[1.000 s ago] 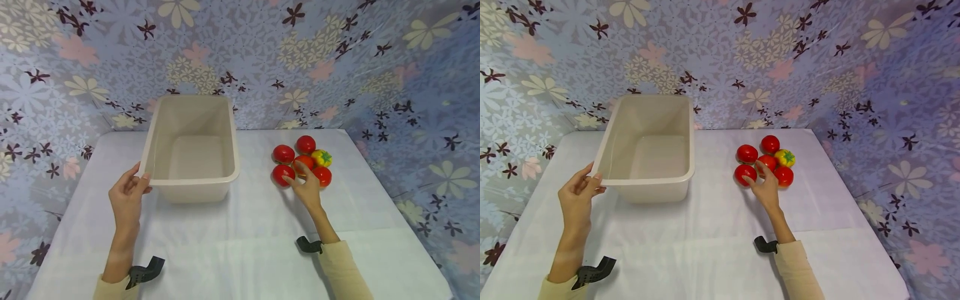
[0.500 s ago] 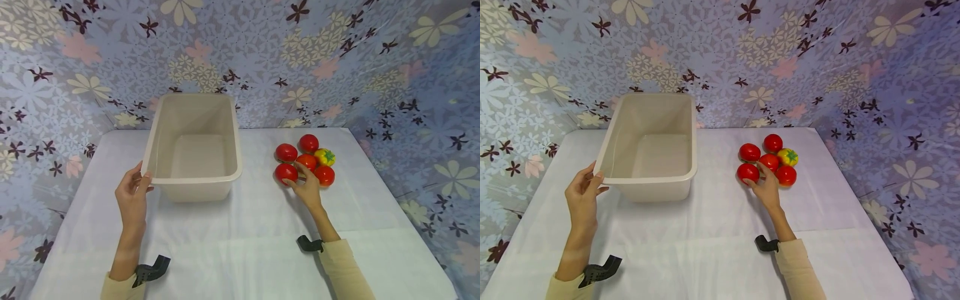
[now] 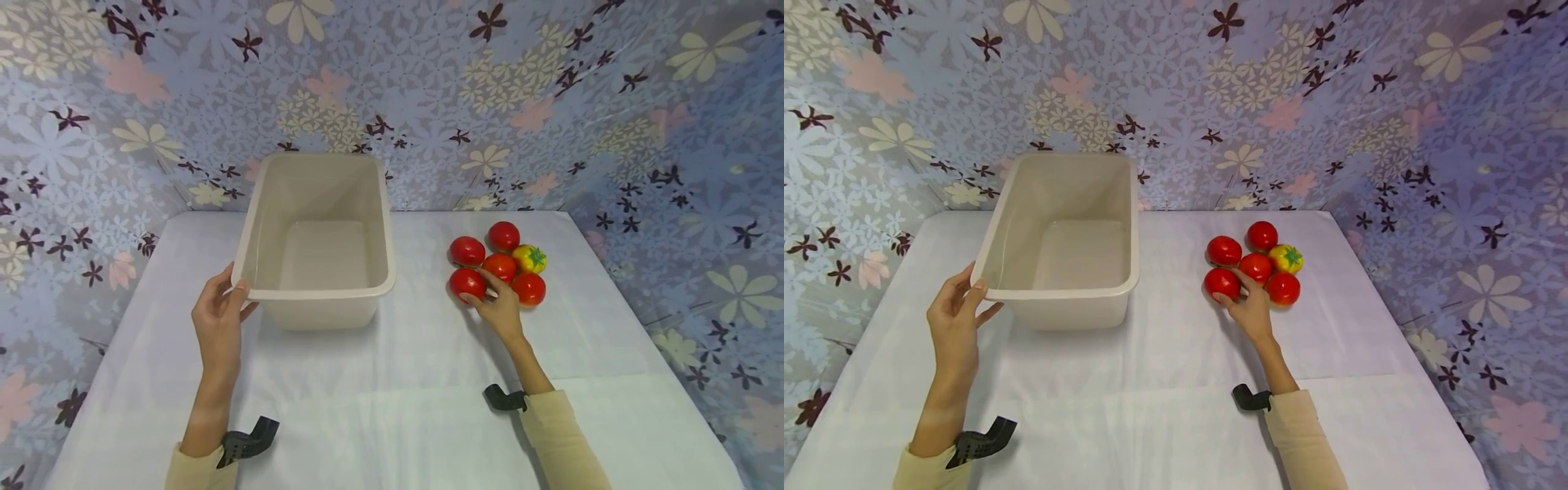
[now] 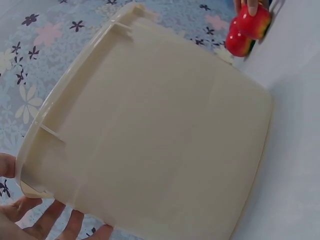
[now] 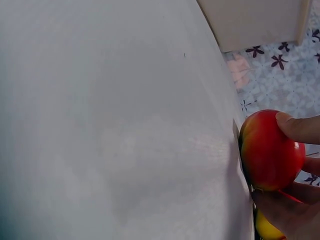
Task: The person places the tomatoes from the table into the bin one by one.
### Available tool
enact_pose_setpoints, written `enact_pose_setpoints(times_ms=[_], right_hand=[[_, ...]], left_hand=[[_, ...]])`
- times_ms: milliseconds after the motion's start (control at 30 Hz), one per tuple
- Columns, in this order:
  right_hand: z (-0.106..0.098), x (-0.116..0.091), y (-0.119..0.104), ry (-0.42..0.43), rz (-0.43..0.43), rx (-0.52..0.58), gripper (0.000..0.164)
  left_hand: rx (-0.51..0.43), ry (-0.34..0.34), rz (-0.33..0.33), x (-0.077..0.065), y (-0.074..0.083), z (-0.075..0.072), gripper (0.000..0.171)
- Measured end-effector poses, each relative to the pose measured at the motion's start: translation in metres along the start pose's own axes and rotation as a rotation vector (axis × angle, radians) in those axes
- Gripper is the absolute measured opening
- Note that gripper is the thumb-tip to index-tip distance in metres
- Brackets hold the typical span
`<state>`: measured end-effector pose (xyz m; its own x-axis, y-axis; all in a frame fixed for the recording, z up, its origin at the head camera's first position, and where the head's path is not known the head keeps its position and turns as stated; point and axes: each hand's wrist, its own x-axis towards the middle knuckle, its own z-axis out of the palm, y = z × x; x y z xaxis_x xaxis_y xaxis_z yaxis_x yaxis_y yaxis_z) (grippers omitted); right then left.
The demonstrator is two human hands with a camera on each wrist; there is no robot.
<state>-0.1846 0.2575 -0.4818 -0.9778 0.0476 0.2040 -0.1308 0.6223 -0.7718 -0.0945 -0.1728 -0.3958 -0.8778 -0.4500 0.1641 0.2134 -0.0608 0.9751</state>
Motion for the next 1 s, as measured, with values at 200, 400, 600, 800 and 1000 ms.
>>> enact_pose_setpoints(times_ms=[200,400,600,800,1000], right_hand=[[0.0002,0.0004,0.0013,-0.006,-0.002,0.025,0.061],[-0.0032,0.0038,0.0012,-0.033,0.023,0.051,0.058],[-0.0048,0.0066,0.0017,-0.048,0.038,0.046,0.059],[-0.0057,0.0074,0.0016,-0.011,0.029,0.058,0.060],[-0.0061,0.0058,-0.0019,0.020,0.030,0.101,0.059]], left_hand=[[-0.021,0.000,0.038,0.0038,-0.0048,-0.0007,0.038],[-0.061,0.043,0.002,0.0027,-0.0079,0.0012,0.036],[-0.080,0.044,-0.030,0.0015,-0.0088,0.0041,0.034],[-0.074,0.033,-0.062,0.0011,-0.0079,0.0064,0.036],[-0.083,0.021,-0.077,0.0011,-0.0065,0.0067,0.036]])
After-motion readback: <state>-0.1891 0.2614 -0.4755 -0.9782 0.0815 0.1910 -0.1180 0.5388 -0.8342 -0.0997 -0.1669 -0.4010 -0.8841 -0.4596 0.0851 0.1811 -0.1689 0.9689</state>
